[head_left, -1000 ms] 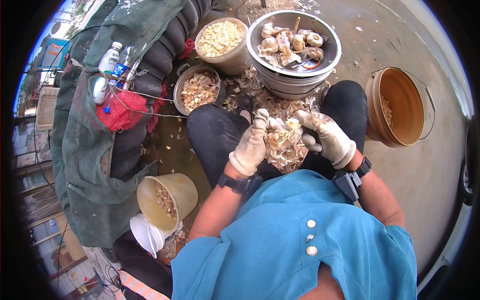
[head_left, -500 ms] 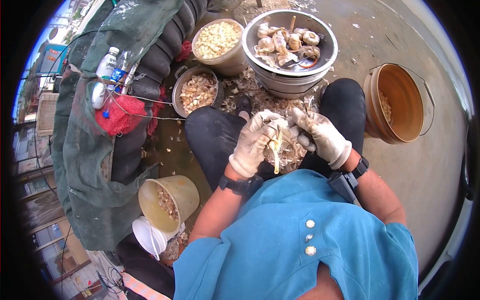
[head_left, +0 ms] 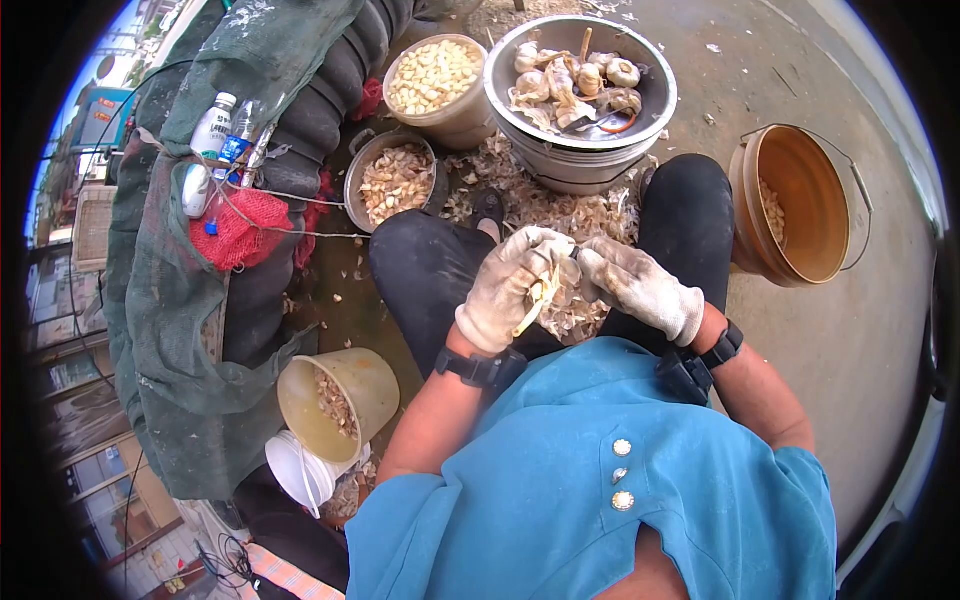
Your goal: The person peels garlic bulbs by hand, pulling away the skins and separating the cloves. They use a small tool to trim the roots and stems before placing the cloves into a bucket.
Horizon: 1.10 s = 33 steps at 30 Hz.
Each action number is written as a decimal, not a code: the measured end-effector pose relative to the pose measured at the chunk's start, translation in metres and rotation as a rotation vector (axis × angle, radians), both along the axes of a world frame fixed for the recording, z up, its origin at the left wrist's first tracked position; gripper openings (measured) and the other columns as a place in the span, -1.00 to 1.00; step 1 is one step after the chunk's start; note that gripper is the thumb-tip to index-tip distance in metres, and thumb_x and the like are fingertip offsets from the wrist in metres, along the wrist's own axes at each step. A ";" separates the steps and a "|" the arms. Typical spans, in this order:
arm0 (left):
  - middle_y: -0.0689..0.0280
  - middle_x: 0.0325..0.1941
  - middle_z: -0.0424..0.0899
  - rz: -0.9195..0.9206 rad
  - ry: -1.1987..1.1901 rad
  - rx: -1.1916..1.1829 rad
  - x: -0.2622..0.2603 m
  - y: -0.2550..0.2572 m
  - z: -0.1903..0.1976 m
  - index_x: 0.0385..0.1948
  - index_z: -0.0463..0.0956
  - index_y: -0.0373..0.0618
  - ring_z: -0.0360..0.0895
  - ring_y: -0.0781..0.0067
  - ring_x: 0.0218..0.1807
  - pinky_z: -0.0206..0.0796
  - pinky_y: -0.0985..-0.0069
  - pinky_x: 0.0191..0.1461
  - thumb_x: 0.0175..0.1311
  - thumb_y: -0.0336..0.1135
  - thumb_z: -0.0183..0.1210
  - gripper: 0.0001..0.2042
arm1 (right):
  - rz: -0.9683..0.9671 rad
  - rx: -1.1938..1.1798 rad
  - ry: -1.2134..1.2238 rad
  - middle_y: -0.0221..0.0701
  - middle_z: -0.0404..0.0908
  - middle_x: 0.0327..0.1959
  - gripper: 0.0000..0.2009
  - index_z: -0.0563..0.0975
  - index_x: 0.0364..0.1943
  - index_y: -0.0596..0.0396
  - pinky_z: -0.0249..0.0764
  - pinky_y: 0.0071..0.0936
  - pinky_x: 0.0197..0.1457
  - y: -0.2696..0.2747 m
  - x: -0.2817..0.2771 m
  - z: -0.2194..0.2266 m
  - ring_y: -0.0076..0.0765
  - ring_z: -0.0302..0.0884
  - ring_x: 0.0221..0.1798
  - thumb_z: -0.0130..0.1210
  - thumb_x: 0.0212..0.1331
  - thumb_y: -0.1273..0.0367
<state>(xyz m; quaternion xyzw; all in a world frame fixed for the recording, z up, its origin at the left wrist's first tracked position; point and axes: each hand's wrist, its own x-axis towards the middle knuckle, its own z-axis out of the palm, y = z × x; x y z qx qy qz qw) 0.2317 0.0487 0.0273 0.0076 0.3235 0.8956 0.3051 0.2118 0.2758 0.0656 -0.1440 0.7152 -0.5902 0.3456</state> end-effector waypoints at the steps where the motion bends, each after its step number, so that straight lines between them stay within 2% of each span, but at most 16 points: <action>1: 0.29 -0.03 0.59 0.000 -0.001 0.000 0.002 0.003 0.003 0.05 0.45 -0.26 0.53 0.57 -0.04 0.39 0.66 0.04 0.40 -0.16 0.08 -0.64 | 0.005 -0.012 -0.095 -0.43 0.48 -0.38 -0.59 0.50 -0.06 0.13 0.36 -0.51 -0.20 -0.001 0.000 0.002 -0.51 0.36 -0.35 -0.12 0.43 0.05; 3: 0.31 -0.01 0.59 0.115 0.017 -0.084 0.009 0.012 0.012 0.06 0.45 -0.26 0.53 0.55 -0.02 0.40 0.65 0.05 0.45 -0.26 0.01 -0.70 | 0.008 -0.023 -0.189 -0.48 0.45 -0.40 -0.59 0.51 -0.06 0.11 0.34 -0.57 -0.28 -0.004 0.001 0.004 -0.58 0.31 -0.40 -0.10 0.42 0.04; 5: 0.31 -0.01 0.59 0.133 0.054 -0.153 0.009 0.013 0.013 0.05 0.46 -0.26 0.53 0.55 -0.02 0.40 0.63 0.07 0.46 -0.28 0.00 -0.72 | -0.151 -0.203 -0.333 -0.57 0.40 -0.41 -0.60 0.50 -0.03 0.09 0.25 -0.66 -0.38 -0.010 0.008 0.001 -0.68 0.21 -0.45 -0.07 0.41 0.03; 9: 0.33 -0.01 0.58 0.134 0.178 -0.275 0.011 0.010 0.001 0.04 0.46 -0.27 0.52 0.55 -0.01 0.39 0.60 0.09 0.46 -0.26 0.00 -0.71 | -0.157 -0.192 -0.332 -0.60 0.40 -0.41 -0.60 0.48 0.00 0.11 0.25 -0.67 -0.37 -0.010 0.009 -0.009 -0.69 0.22 -0.43 -0.04 0.40 0.06; 15: 0.33 -0.02 0.56 0.148 0.154 -0.393 0.008 0.010 -0.012 0.09 0.41 -0.28 0.52 0.55 -0.02 0.38 0.60 0.05 0.46 -0.19 0.02 -0.64 | -0.209 -0.268 -0.243 -0.57 0.44 -0.33 -0.55 0.45 0.08 0.14 0.32 -0.67 -0.31 -0.011 0.010 -0.036 -0.68 0.26 -0.38 -0.05 0.40 0.05; 17: 0.33 -0.02 0.56 0.125 0.209 -0.407 0.006 0.014 0.001 0.08 0.41 -0.28 0.52 0.56 -0.03 0.38 0.61 0.04 0.47 -0.18 0.01 -0.65 | -0.234 -0.139 -0.263 -0.38 0.55 -0.22 -0.53 0.42 0.15 0.19 0.44 -0.55 -0.16 -0.012 0.010 -0.031 -0.50 0.45 -0.27 -0.06 0.40 0.08; 18: 0.33 -0.03 0.56 0.102 0.263 -0.421 0.005 0.016 0.006 0.08 0.41 -0.28 0.52 0.57 -0.03 0.38 0.61 0.03 0.48 -0.17 -0.01 -0.65 | -0.233 -0.139 -0.263 -0.38 0.55 -0.22 -0.53 0.42 0.15 0.19 0.44 -0.55 -0.16 -0.011 0.010 -0.037 -0.50 0.45 -0.27 -0.06 0.40 0.08; 20: 0.33 -0.03 0.56 0.115 0.267 -0.407 0.005 0.016 -0.003 0.07 0.41 -0.28 0.52 0.58 -0.04 0.37 0.62 0.03 0.48 -0.18 -0.01 -0.66 | -0.160 -0.101 -0.006 -0.14 0.58 -0.04 -0.54 0.38 0.20 0.21 0.45 -0.42 0.09 -0.012 0.009 -0.046 -0.22 0.56 -0.03 -0.07 0.40 0.15; 21: 0.33 -0.02 0.56 0.128 0.271 -0.393 0.004 0.015 -0.010 0.06 0.42 -0.27 0.51 0.58 -0.05 0.37 0.63 0.03 0.48 -0.18 -0.01 -0.67 | -0.160 -0.101 -0.006 -0.14 0.58 -0.04 -0.54 0.38 0.20 0.21 0.45 -0.42 0.09 -0.009 0.010 -0.046 -0.22 0.56 -0.03 -0.07 0.40 0.15; 23: 0.33 -0.06 0.57 0.135 0.256 -0.393 0.003 0.014 -0.013 0.06 0.42 -0.27 0.51 0.59 -0.07 0.36 0.65 0.00 0.46 -0.22 0.01 -0.69 | 0.003 0.052 0.218 -0.04 0.54 0.07 -0.56 0.39 0.21 0.20 0.37 -0.34 0.25 -0.008 0.006 -0.018 -0.05 0.49 0.17 -0.07 0.39 0.18; 25: 0.34 -0.09 0.58 0.076 0.115 -0.216 0.003 0.013 0.001 0.05 0.42 -0.27 0.50 0.61 -0.12 0.35 0.67 -0.05 0.43 -0.21 0.04 -0.67 | 0.041 0.093 0.194 -0.07 0.53 0.12 -0.57 0.42 0.20 0.18 0.34 -0.35 0.29 -0.004 0.006 -0.014 -0.07 0.47 0.22 -0.08 0.40 0.17; 27: 0.34 -0.09 0.57 0.109 0.097 -0.268 0.007 0.017 -0.001 0.06 0.42 -0.27 0.49 0.62 -0.15 0.34 0.67 -0.07 0.42 -0.21 0.05 -0.66 | 0.009 0.027 0.093 -0.15 0.58 0.05 -0.55 0.45 0.15 0.17 0.38 -0.39 0.22 -0.003 0.003 -0.013 -0.23 0.52 0.13 -0.02 0.37 0.12; 28: 0.34 -0.08 0.57 0.141 0.079 -0.320 0.008 0.018 -0.003 0.06 0.42 -0.27 0.48 0.63 -0.18 0.34 0.68 -0.09 0.41 -0.20 0.06 -0.65 | -0.045 0.135 -0.161 -0.28 0.63 -0.08 -0.56 0.50 0.07 0.16 0.43 -0.47 0.09 -0.004 -0.002 -0.010 -0.44 0.54 -0.01 0.06 0.33 0.09; 29: 0.34 -0.08 0.57 0.142 0.080 -0.320 0.008 0.015 -0.008 0.06 0.42 -0.27 0.48 0.63 -0.18 0.34 0.68 -0.09 0.41 -0.20 0.06 -0.65 | -0.044 0.135 -0.161 -0.28 0.63 -0.08 -0.56 0.50 0.07 0.16 0.43 -0.47 0.09 -0.005 -0.003 -0.013 -0.44 0.54 -0.01 0.06 0.33 0.09; 31: 0.32 -0.09 0.57 -0.016 0.151 -0.443 0.005 0.012 -0.012 0.09 0.41 -0.27 0.47 0.62 -0.20 0.36 0.66 -0.12 0.38 -0.19 0.06 -0.62 | -0.307 0.083 -0.021 -0.38 0.63 -0.19 -0.56 0.53 0.01 0.16 0.44 -0.53 -0.04 -0.007 -0.002 -0.019 -0.57 0.51 -0.13 0.14 0.28 0.07; 33: 0.31 -0.16 0.59 -0.047 0.134 -0.452 0.002 0.016 -0.005 0.10 0.42 -0.26 0.50 0.59 -0.21 0.37 0.65 -0.14 0.39 -0.22 0.02 -0.64 | -0.304 0.218 -0.021 -0.34 0.63 -0.21 -0.58 0.53 -0.02 0.17 0.46 -0.52 -0.06 -0.009 -0.006 -0.014 -0.52 0.55 -0.15 0.17 0.27 0.10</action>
